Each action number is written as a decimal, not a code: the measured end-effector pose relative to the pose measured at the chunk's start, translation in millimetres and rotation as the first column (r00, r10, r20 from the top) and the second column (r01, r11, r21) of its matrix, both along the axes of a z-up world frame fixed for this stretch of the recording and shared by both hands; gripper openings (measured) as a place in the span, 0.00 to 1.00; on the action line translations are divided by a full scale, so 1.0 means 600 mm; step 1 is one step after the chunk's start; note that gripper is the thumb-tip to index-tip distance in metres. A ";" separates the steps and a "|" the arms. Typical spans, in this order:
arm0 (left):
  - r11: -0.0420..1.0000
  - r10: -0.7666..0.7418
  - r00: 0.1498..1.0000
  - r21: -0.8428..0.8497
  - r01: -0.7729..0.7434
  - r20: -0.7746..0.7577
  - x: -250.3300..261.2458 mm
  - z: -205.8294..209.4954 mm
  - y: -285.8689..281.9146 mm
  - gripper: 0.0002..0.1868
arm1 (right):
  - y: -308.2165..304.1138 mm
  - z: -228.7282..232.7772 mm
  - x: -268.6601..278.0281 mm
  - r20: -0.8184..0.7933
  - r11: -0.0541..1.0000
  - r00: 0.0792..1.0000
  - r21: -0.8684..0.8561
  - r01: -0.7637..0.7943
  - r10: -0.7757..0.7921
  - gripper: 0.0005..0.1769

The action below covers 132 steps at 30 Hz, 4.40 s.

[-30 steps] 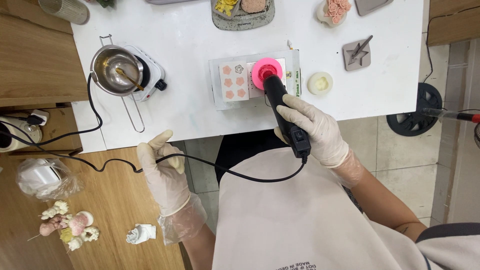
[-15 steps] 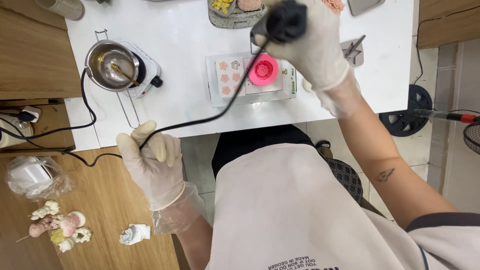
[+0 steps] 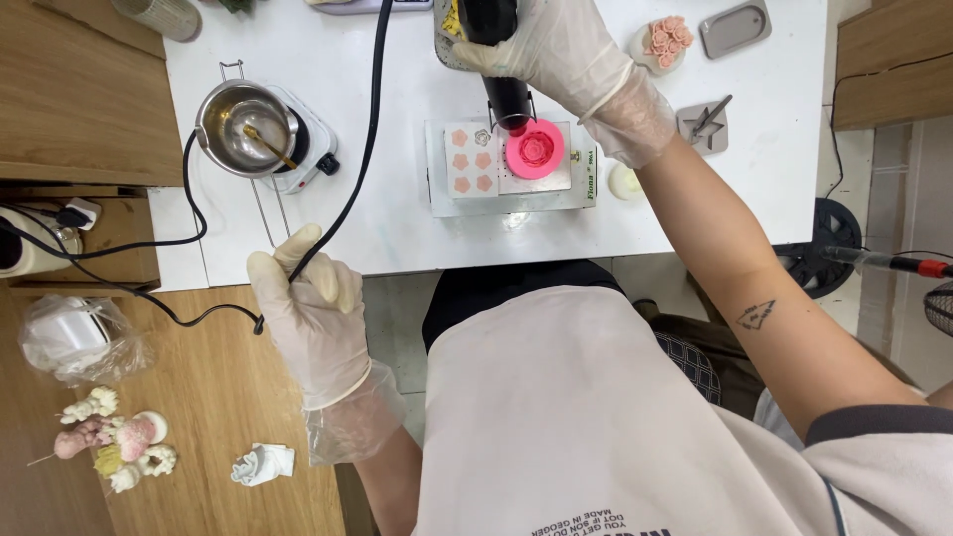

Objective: Refining and heating a flower-shaped candle mold in a workshop environment.

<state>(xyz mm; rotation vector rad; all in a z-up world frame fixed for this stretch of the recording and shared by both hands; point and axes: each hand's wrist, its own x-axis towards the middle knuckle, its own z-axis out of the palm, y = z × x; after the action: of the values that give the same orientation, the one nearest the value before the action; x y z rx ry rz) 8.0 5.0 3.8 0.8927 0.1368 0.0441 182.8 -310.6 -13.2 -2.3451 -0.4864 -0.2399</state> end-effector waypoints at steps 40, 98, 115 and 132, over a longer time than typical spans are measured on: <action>0.998 0.066 0.995 0.025 -0.064 -0.076 0.010 -0.001 0.045 0.26 | 0.053 0.055 -0.005 -0.155 0.997 0.985 0.027 -0.077 0.080 0.18; 0.990 -0.131 0.988 0.037 0.135 -0.085 0.028 -0.016 0.032 0.28 | -0.019 0.026 -0.176 0.089 0.971 0.972 0.117 0.207 -0.218 0.23; 0.993 -0.099 0.989 0.053 0.105 -0.108 0.024 -0.010 0.027 0.28 | -0.026 0.025 -0.182 0.106 0.966 0.960 0.039 0.257 -0.260 0.24; 0.995 -0.080 0.993 0.046 0.084 -0.082 0.027 -0.018 0.024 0.28 | -0.030 0.020 -0.171 0.077 0.969 0.966 0.042 0.242 -0.245 0.27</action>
<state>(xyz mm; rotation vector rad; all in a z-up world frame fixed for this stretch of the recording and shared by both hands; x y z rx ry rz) 24.3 19.5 -6.9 0.9494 0.1747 -0.0648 80.3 -328.4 -1.2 -2.3691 -0.2292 -0.4573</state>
